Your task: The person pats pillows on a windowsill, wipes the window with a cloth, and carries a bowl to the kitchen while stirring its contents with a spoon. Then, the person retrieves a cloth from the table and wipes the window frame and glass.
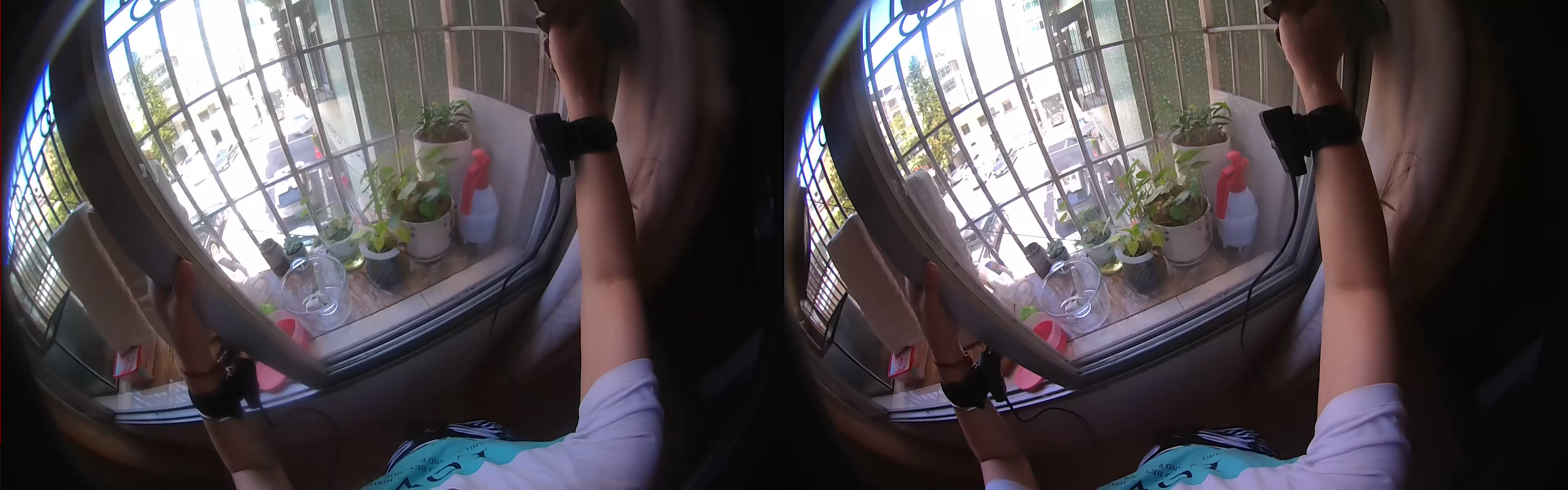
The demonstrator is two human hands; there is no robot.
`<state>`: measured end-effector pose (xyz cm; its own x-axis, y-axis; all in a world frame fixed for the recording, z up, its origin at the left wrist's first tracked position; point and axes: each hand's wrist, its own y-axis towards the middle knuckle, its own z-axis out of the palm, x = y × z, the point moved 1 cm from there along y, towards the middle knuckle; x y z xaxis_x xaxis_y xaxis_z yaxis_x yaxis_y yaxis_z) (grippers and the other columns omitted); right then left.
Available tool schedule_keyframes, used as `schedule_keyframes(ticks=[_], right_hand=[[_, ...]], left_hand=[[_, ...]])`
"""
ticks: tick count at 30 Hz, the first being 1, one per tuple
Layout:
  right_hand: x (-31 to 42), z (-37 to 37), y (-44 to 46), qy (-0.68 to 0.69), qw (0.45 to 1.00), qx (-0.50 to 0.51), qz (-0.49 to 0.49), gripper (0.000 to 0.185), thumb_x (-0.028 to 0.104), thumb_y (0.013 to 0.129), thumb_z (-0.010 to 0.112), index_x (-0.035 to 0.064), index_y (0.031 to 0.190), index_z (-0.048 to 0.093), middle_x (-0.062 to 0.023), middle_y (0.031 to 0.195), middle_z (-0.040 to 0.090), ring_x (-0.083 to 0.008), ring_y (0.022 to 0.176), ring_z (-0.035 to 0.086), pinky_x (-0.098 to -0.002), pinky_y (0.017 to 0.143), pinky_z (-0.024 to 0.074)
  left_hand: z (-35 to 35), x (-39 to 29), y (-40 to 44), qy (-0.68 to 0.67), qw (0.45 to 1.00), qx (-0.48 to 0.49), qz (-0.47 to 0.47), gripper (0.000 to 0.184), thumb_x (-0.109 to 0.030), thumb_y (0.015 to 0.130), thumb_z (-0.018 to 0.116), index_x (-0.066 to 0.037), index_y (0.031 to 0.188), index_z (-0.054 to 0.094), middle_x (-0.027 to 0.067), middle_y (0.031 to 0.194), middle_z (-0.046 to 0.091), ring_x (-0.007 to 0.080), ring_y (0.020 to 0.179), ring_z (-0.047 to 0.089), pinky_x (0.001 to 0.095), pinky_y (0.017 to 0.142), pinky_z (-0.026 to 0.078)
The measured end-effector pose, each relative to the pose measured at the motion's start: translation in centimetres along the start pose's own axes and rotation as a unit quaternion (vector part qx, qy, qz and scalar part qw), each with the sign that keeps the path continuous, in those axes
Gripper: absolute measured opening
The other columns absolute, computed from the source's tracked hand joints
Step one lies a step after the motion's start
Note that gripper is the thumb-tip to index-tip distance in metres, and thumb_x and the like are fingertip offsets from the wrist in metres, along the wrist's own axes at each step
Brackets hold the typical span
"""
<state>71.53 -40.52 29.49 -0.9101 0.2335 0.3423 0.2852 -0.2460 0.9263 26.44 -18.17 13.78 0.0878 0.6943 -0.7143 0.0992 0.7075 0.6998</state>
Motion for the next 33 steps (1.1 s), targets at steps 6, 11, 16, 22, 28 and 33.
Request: schedule_keyframes(ticks=[6,11,16,22,28,33], right_hand=[[-2.3,-0.1,2.0,-0.106,0.961,-0.11,-0.232,0.013,0.008,0.08,0.048,-0.0027,0.088,0.046,-0.0211,0.081,0.046,-0.0378,0.081,0.044,-0.0452,0.064,0.0425],[-4.4,1.4,0.6,0.041,0.998,0.037,-0.003,0.021,0.008,0.079,0.05,-0.0044,0.095,0.048,-0.0203,0.102,0.051,-0.0358,0.105,0.046,-0.044,0.079,0.0447],[8.9,-0.2,-17.8,0.039,0.987,0.03,-0.153,0.026,0.014,0.079,0.054,-0.0033,0.097,0.046,-0.0214,0.079,0.05,-0.0396,0.07,0.05,-0.0445,0.063,0.0409],[15.5,-1.8,-31.2,0.149,0.891,0.24,-0.356,0.045,0.018,0.07,0.054,0.023,0.115,0.053,-0.0006,0.075,0.044,-0.0108,0.054,0.05,-0.0267,0.041,0.0401],[-0.7,-4.2,-24.5,0.045,0.974,0.123,-0.187,0.046,0.008,0.07,0.065,0.0049,0.114,0.052,-0.0135,0.092,0.052,-0.028,0.079,0.058,-0.0339,0.059,0.0486],[-9.2,-5.4,-24.7,-0.048,0.995,0.086,0.008,0.039,0.0,0.072,0.055,-0.0005,0.11,0.051,-0.0167,0.094,0.051,-0.0352,0.089,0.053,-0.0385,0.08,0.0416]], left_hand=[[0.6,-0.2,0.0,-0.056,0.998,0.03,0.011,0.043,-0.034,0.083,0.059,0.0,0.108,0.05,0.0019,0.087,0.053,0.0084,0.074,0.051,0.0221,0.062,0.042],[1.1,-0.4,0.1,-0.104,0.994,0.0,0.036,0.025,-0.017,0.082,0.061,-0.001,0.1,0.052,0.0003,0.088,0.053,0.0069,0.078,0.047,0.021,0.066,0.039],[1.4,-1.0,-0.1,-0.071,0.996,-0.023,0.04,0.025,-0.018,0.084,0.059,-0.001,0.101,0.052,0.0005,0.089,0.053,0.0073,0.079,0.047,0.0212,0.068,0.038],[0.6,0.1,0.2,0.012,0.999,-0.035,0.015,0.03,-0.025,0.086,0.056,-0.001,0.103,0.052,0.0012,0.09,0.054,0.0078,0.079,0.047,0.0228,0.069,0.039],[0.0,1.2,-0.1,0.052,0.996,-0.064,0.03,0.05,-0.039,0.087,0.051,0.003,0.113,0.048,0.0061,0.097,0.056,0.0118,0.081,0.055,0.0238,0.069,0.045],[1.3,-0.3,-0.6,0.002,0.995,-0.097,0.025,0.046,-0.04,0.084,0.056,0.002,0.102,0.052,0.0042,0.084,0.057,0.0098,0.07,0.053,0.0221,0.06,0.043]])
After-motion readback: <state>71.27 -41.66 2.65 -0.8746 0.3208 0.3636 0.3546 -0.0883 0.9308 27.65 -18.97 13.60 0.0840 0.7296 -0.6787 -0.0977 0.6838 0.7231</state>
